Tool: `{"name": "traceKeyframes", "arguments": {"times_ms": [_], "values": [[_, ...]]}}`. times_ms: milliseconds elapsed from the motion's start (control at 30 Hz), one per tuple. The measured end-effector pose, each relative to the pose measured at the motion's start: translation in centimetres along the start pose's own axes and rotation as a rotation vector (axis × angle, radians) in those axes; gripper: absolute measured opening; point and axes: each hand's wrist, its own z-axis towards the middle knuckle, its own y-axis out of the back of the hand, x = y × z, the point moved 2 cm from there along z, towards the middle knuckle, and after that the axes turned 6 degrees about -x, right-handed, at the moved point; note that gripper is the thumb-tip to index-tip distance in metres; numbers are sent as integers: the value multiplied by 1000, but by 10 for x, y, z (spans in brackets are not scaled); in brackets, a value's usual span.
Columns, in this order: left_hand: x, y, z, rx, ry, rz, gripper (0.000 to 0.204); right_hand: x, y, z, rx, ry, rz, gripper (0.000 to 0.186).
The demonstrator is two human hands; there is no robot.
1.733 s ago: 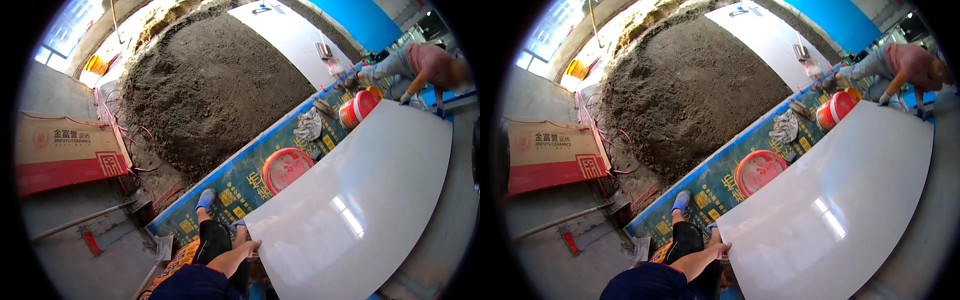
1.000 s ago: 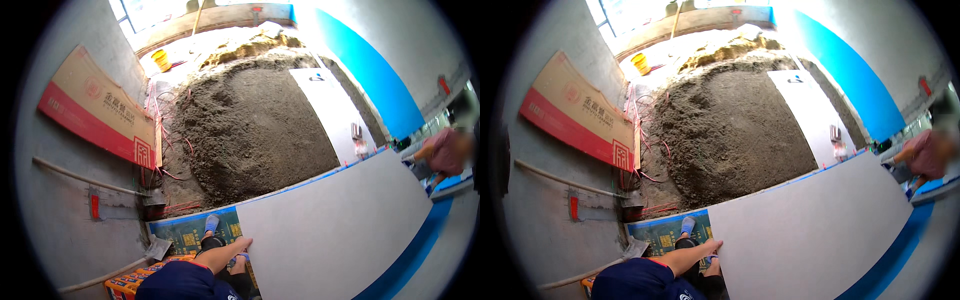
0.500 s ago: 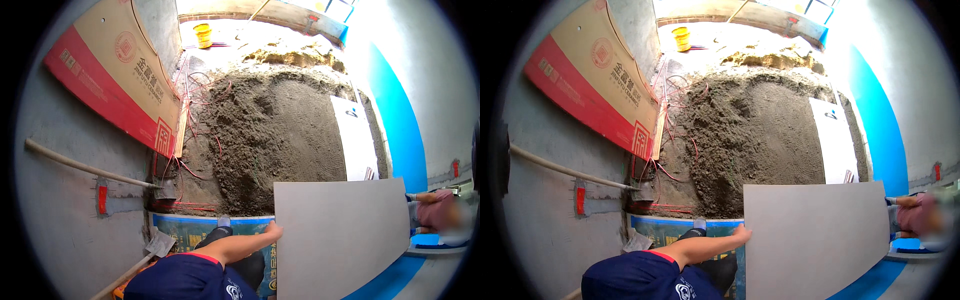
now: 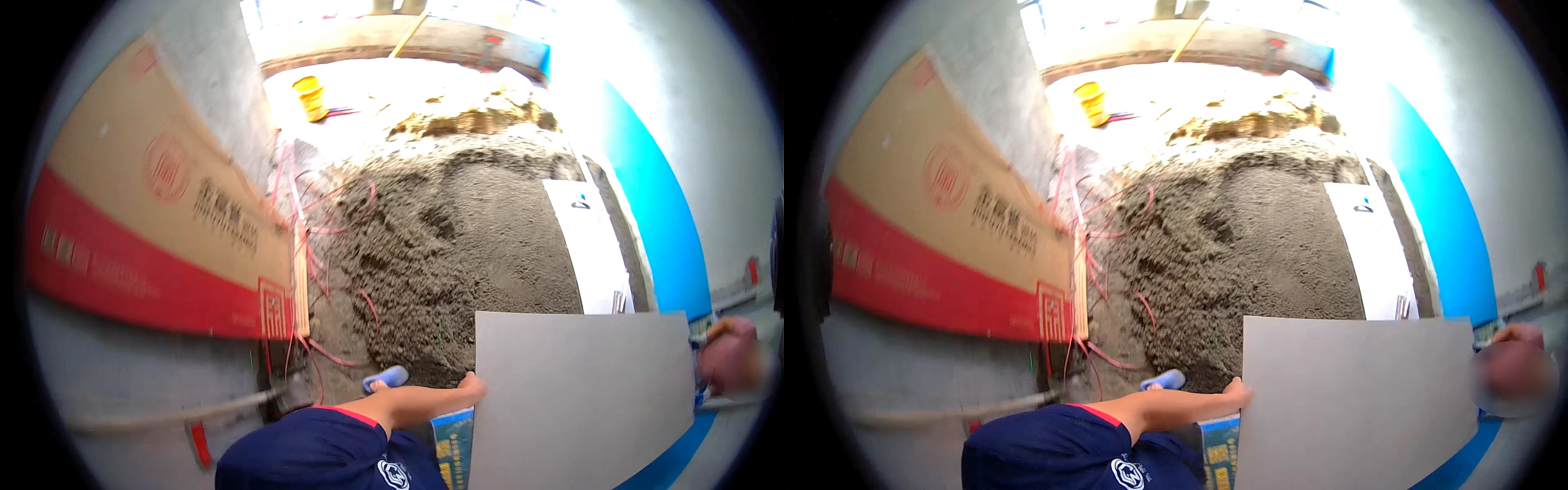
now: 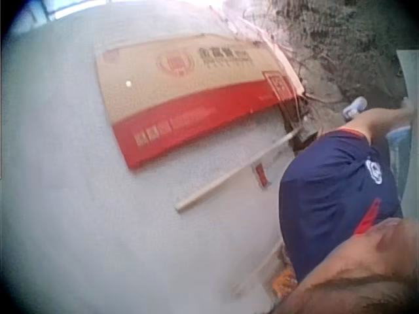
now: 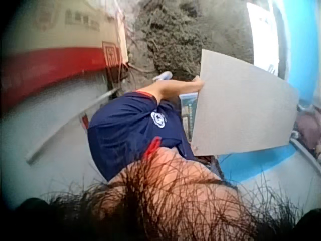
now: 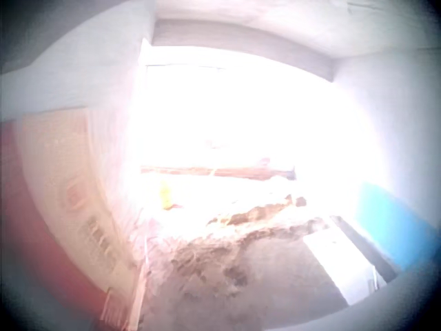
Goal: The person applies adhesive to the back of a large tile using a trowel, then works with another person to flip and place the tile onto a prepared bed of sand and cement.
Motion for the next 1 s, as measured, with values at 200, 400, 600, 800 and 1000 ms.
{"name": "traceKeyframes", "arguments": {"times_ms": [200,400,600,800,1000], "values": [[-85,64,16,204,-52,131,40,57,-118,12,-36,147,69,41],[-171,160,69,207,-109,240,41,131,-253,8,-36,279,87,40],[-268,201,107,312,-21,421,50,171,-387,-11,-136,403,133,40],[-377,253,102,397,69,482,57,136,-484,-32,-309,398,211,39],[-447,249,183,405,95,589,61,38,-549,-28,-475,257,323,39]]}}
